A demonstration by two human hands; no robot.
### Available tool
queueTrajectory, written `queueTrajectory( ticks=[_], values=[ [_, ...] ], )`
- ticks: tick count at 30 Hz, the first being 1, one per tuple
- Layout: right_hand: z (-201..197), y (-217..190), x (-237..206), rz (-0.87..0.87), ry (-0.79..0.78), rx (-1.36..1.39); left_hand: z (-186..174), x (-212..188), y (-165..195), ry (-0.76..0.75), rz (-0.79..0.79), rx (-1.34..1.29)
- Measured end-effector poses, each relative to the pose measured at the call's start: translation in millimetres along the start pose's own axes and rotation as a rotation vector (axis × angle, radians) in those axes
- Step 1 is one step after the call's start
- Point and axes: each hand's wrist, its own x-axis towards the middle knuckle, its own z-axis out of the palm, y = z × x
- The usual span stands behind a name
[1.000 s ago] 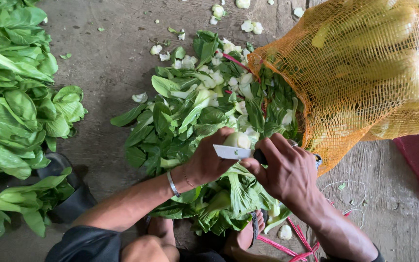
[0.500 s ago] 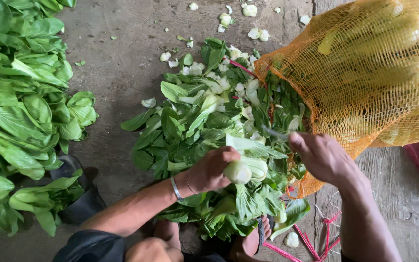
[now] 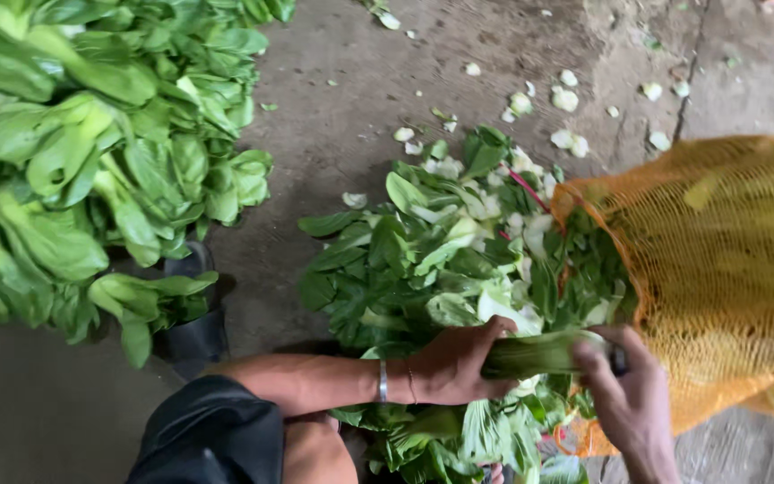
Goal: The person sits on the floor and uses a knife to trim the base of bok choy stalks one by one. Trimmed pieces are discarded on the floor, and the cleaned stalks are placed into a yellow mesh bag. The person continues this process throughout the clip.
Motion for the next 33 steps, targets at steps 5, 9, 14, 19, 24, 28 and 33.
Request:
queueTrajectory(
  ticks=[5, 9, 14, 19, 24, 28, 33],
  values=[
    [-27, 34, 33, -0.009, -0.019, 0.129, 15, -2, -27, -0.257, -0.366, -0.474],
    [-42, 51, 60, 0.186, 0.100, 0.187, -79, 39, 1, 0.091, -0.686, -0.570],
    [-42, 98, 58, 0.120, 0.019, 0.164, -360, 102, 5, 0.826, 0.035, -0.820],
    [-47, 143, 80, 0.079, 0.071, 0.080, -359, 89, -60, 0.852, -0.180, -0.677],
    [-41, 166, 102, 0.061, -0.010, -0.513, -204, 80, -120, 0.610, -0.552, -0.593],
    [-16, 181, 104, 0.042, 0.136, -1.000, -144, 73, -130, 0.446, -0.580, -0.651],
    [-37, 214, 85, 0.028, 0.246, -0.940, -121, 58, -112, 0.381, -0.408, -0.464]
  ],
)
